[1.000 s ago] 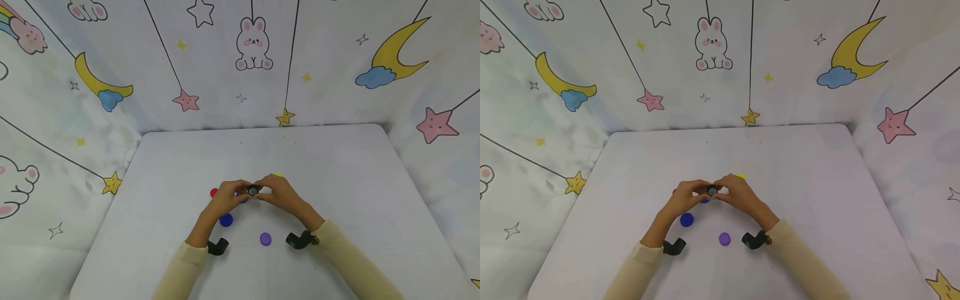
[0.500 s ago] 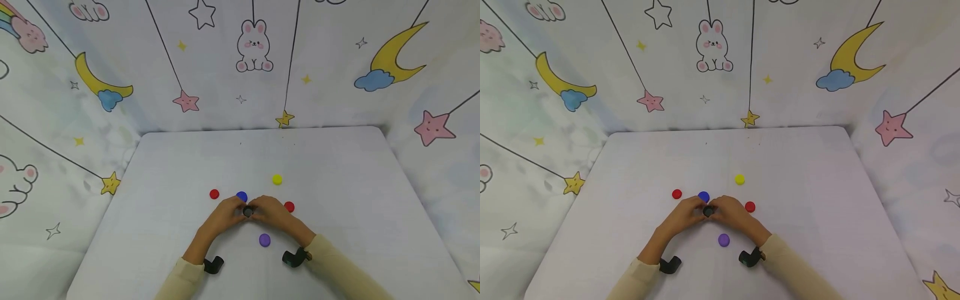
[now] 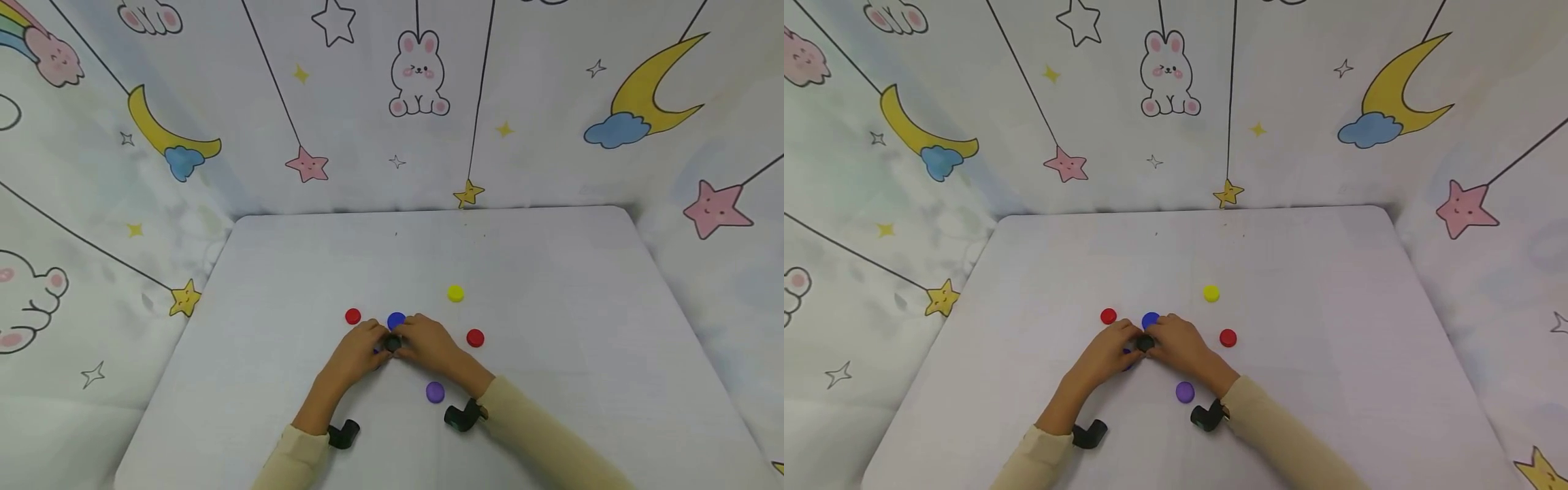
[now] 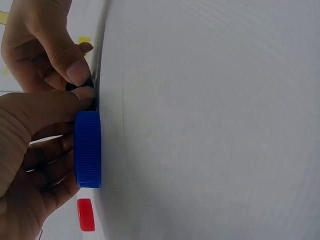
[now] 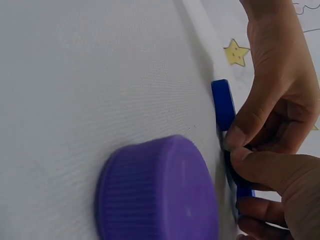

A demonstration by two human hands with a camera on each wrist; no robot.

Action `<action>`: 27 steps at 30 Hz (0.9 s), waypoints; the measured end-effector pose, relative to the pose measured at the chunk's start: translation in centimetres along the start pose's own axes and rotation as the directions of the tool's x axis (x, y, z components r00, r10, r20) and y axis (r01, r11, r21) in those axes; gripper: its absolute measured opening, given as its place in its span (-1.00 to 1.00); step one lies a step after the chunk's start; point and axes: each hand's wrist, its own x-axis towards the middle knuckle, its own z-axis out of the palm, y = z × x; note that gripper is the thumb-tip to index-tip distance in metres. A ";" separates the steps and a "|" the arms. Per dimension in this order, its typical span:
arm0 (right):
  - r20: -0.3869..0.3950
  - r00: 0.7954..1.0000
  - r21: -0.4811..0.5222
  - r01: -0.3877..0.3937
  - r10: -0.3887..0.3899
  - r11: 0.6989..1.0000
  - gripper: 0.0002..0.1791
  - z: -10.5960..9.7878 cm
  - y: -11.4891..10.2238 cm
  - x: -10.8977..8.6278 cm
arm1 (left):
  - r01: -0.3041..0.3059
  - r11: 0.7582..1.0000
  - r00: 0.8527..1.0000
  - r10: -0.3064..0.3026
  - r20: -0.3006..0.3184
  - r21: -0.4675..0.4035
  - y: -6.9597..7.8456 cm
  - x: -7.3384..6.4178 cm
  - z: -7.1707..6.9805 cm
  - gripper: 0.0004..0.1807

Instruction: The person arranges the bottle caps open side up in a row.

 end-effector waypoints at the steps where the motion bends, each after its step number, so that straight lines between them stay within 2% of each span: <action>1: 0.007 1.000 -0.012 -0.002 0.002 1.000 -0.64 0.0 -0.1 0.1 | 0.001 1.000 1.000 -0.001 -0.001 0.016 0.0 0.0 0.0 -0.68; 7: 0.041 0.999 -0.035 -0.021 0.023 0.999 -0.68 -0.5 -0.6 0.4 | 0.025 0.998 1.000 -0.025 0.008 0.055 0.5 0.0 -0.1 -0.68; 13: 0.069 0.997 -0.034 -0.018 0.021 0.999 -0.68 -1.0 -0.9 0.4 | 0.049 0.998 0.998 -0.050 0.027 0.036 0.6 0.1 -0.1 -0.67; 17: 0.097 0.995 -0.016 -0.026 0.027 1.000 -0.63 -1.4 -0.9 0.3 | 0.073 0.997 0.995 -0.074 0.064 0.007 0.6 0.3 -0.3 -0.62; 22: 0.141 0.985 0.026 -0.105 0.100 0.994 -0.56 -2.2 -0.4 -0.2 | 0.129 0.991 0.986 -0.123 0.113 -0.047 0.7 0.3 -1.1 -0.48; 27: 0.103 0.983 0.080 -0.159 0.150 0.984 -0.56 -3.5 0.4 -1.2 | 0.180 0.980 0.980 -0.172 0.102 -0.081 0.9 0.0 -1.8 -0.47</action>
